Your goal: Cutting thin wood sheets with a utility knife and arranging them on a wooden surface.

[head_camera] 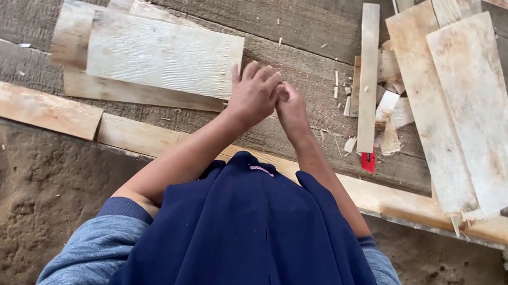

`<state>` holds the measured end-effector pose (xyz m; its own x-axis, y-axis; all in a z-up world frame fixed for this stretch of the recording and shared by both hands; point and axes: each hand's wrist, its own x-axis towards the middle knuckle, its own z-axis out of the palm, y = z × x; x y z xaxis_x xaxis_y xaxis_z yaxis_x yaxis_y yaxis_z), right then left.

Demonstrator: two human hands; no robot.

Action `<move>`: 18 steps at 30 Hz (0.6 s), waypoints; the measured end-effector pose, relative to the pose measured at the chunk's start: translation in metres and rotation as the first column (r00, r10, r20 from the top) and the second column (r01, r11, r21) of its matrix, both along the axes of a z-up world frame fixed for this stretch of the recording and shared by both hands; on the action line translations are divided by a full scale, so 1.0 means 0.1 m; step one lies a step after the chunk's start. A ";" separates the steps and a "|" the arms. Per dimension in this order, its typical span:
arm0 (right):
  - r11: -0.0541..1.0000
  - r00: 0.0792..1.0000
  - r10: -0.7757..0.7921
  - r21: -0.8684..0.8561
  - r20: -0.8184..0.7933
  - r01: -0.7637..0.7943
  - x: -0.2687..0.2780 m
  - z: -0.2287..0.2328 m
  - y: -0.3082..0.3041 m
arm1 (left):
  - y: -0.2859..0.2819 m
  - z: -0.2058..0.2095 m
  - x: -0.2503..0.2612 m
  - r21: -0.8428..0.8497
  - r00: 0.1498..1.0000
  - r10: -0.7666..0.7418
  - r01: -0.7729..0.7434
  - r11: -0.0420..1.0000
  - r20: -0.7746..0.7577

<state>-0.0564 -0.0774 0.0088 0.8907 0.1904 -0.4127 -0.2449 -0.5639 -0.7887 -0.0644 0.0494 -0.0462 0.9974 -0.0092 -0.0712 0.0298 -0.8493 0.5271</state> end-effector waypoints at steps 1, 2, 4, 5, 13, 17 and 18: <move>1.000 1.000 -0.016 -0.003 0.002 0.016 0.04 -0.16 -0.14 | -0.12 -0.09 0.01 -0.003 1.000 -0.016 0.016 1.000 0.002; 0.998 0.999 -0.036 -0.055 0.016 0.036 0.07 -0.32 -0.29 | -0.26 -0.17 0.02 0.002 0.999 -0.038 0.038 0.999 0.005; 0.990 0.996 -0.080 -0.111 0.039 0.084 0.13 -0.48 -0.59 | -0.52 -0.24 0.09 0.002 0.996 -0.085 0.085 0.996 0.016; 0.979 0.994 -0.101 -0.172 0.035 0.105 0.11 -0.48 -0.75 | -0.65 -0.23 0.11 -0.050 0.993 -0.118 0.118 0.992 0.020; 0.910 0.919 -0.330 -0.189 0.215 0.370 0.01 0.01 -1.92 | -1.83 0.44 0.29 -0.458 0.938 -0.347 0.301 0.836 -0.017; 0.869 0.773 -0.165 -0.281 0.612 0.407 0.10 0.10 -2.62 | -2.51 0.72 0.43 -0.646 0.921 -0.389 0.303 0.700 0.010; 0.840 0.691 -0.051 -0.343 0.721 0.420 0.14 0.11 -2.80 | -2.68 0.81 0.46 -0.683 0.914 -0.405 0.283 0.673 -0.020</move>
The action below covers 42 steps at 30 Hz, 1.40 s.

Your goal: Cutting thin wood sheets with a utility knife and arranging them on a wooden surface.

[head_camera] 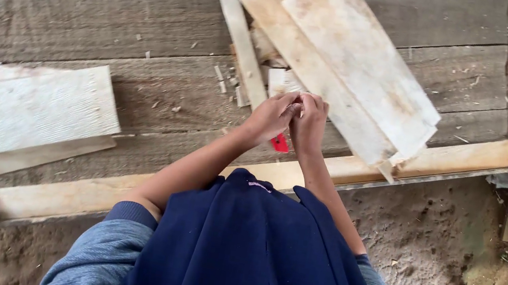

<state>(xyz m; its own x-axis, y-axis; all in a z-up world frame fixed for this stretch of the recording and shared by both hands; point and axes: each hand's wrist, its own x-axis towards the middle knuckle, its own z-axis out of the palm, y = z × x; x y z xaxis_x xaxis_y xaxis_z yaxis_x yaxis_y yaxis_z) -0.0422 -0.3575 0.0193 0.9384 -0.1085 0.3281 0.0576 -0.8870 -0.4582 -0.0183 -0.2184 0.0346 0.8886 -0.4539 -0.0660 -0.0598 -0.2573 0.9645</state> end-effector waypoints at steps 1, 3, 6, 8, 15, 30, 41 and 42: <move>1.000 1.000 -0.008 0.003 0.001 0.008 0.05 -0.02 -0.14 | -0.17 -0.04 0.04 0.003 1.000 -0.008 0.008 1.000 0.001; 0.971 0.985 -0.136 -0.185 0.108 0.154 0.17 -0.04 -0.40 | -0.50 -0.11 0.15 -0.128 0.982 -0.002 -0.023 0.991 -0.191; 0.950 0.968 -0.155 -0.241 0.196 0.201 0.32 0.09 -0.67 | -0.98 -0.27 0.33 -0.158 0.889 0.027 -0.111 0.981 -0.458; 0.939 0.977 -0.192 -0.274 0.089 0.210 0.40 0.04 -0.86 | -1.21 -0.40 0.44 -0.179 0.825 0.080 -0.215 0.960 -0.560; 0.940 0.940 -0.198 -0.326 -0.277 0.102 0.66 -0.06 -1.19 | -1.48 -0.53 0.60 -0.183 0.689 0.230 -0.470 0.863 -0.687; 0.911 0.829 0.316 -0.393 0.462 -0.128 0.71 1.23 -0.19 | -0.68 0.28 0.42 -0.633 0.773 0.046 -0.551 0.544 -0.633; 0.993 0.985 0.004 -0.114 0.173 0.016 0.42 0.18 0.41 | 0.76 -0.86 -0.14 -0.530 0.555 0.119 -0.826 0.190 -0.823; 0.995 0.994 -0.052 0.090 0.094 0.044 0.34 0.05 0.46 | 0.89 -1.00 -0.16 -0.508 0.518 0.121 -0.855 0.104 -0.847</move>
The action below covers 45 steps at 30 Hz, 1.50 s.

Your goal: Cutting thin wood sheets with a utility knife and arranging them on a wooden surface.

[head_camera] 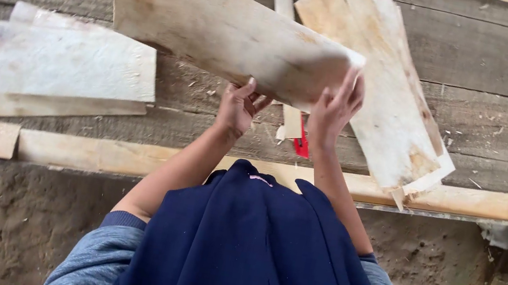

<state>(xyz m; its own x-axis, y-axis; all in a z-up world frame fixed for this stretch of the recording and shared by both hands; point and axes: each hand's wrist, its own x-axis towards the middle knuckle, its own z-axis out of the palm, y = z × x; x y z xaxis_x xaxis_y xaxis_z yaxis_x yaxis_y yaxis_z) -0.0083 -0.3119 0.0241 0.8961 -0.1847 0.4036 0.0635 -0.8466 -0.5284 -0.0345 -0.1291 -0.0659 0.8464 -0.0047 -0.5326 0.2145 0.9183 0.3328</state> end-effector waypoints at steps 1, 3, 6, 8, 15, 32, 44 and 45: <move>1.000 1.000 0.012 0.002 -0.005 -0.012 -0.12 0.14 0.22 | 0.14 -0.06 -0.04 0.002 1.000 0.012 -0.012 1.000 -0.005; 0.607 0.957 0.151 0.787 -0.246 0.107 -0.37 0.41 0.64 | 0.41 -0.18 -0.12 0.012 0.995 0.086 -0.085 0.996 -0.057; 0.277 0.929 0.240 0.937 -0.282 0.213 -0.37 -0.18 0.56 | 0.72 -0.16 -0.30 0.045 0.990 0.112 -0.108 0.993 -0.084; 0.194 0.912 0.290 0.951 -0.289 0.240 -0.35 -0.42 0.57 | 0.90 -0.27 -0.37 0.052 0.983 0.132 -0.126 0.991 -0.126; 0.267 0.858 0.356 0.920 -0.371 0.288 -0.53 -0.89 0.69 | 1.27 -1.11 -0.62 0.065 0.952 0.208 -0.198 0.978 -0.224; 0.558 0.817 0.288 0.781 -0.499 0.281 -0.60 -0.82 1.00 | 1.44 -0.99 -0.86 0.163 0.968 0.101 -0.064 0.985 -0.230; 0.479 0.826 0.340 0.839 -0.449 0.258 -0.66 -0.73 1.77 | 2.14 -0.73 -1.16 0.145 0.972 0.115 -0.086 0.986 -0.203; 0.495 0.833 0.325 0.831 -0.448 0.254 -0.64 -0.75 1.84 | 2.23 -0.56 -1.14 0.190 0.969 0.079 -0.034 0.981 -0.235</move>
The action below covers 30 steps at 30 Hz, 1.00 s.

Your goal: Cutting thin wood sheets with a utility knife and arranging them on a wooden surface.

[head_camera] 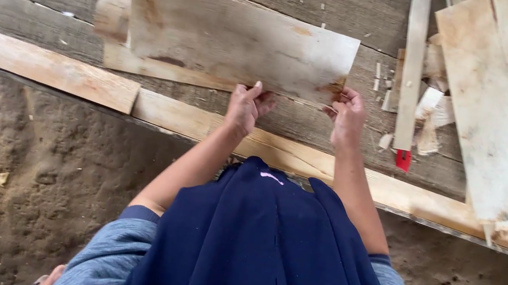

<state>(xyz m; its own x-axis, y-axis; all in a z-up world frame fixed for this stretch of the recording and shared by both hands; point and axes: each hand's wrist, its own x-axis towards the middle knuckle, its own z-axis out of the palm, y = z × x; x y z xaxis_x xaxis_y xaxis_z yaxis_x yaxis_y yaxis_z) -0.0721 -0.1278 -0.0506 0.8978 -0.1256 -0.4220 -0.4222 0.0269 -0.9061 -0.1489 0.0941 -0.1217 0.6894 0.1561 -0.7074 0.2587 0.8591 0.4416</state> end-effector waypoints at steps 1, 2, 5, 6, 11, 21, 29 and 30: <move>1.000 1.000 -0.001 0.008 0.000 0.001 -0.07 -0.10 0.06 | 0.09 -0.07 -0.09 0.008 1.000 -0.001 0.001 1.000 0.000; 0.931 0.991 0.134 -0.341 -0.001 -0.126 -0.07 -0.14 0.04 | 0.09 -0.13 -0.11 0.016 0.998 -0.043 0.044 0.999 -0.052; 0.642 0.947 0.320 -0.735 -0.002 -0.218 -0.07 -0.27 0.09 | 0.10 -0.27 -0.17 0.005 0.987 -0.081 0.082 0.997 -0.139; 0.557 0.921 0.386 -0.808 0.049 -0.190 -0.02 -0.32 0.15 | 0.12 -0.31 -0.16 0.001 0.983 -0.079 0.080 0.997 -0.168; 0.216 0.814 0.581 -0.966 0.010 -0.142 0.12 0.03 0.59 | 0.36 -0.18 -0.20 0.025 0.963 0.174 -0.172 0.985 -0.205; 0.199 0.458 0.885 -0.957 0.083 -0.211 0.50 -0.33 1.49 | 0.95 0.26 -0.38 0.224 0.866 0.435 -0.386 0.895 -0.246; -0.107 0.492 0.781 -0.858 -0.385 -0.502 1.02 -0.24 2.42 | 1.40 0.15 -0.13 0.123 0.812 0.490 -0.477 0.870 -0.316; -0.151 0.485 0.763 -0.846 -0.429 -0.511 0.93 -0.30 2.39 | 1.40 0.14 -0.26 0.133 0.821 0.436 -0.417 0.899 -0.369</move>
<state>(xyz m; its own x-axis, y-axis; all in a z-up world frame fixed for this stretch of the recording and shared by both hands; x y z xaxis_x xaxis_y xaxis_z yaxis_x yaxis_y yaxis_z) 0.0205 0.1110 -0.0805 0.7988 0.4381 -0.4123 0.4248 -0.8960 -0.1291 -0.1746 0.2341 -0.1081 0.2252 0.4091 -0.8843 0.0258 0.9047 0.4252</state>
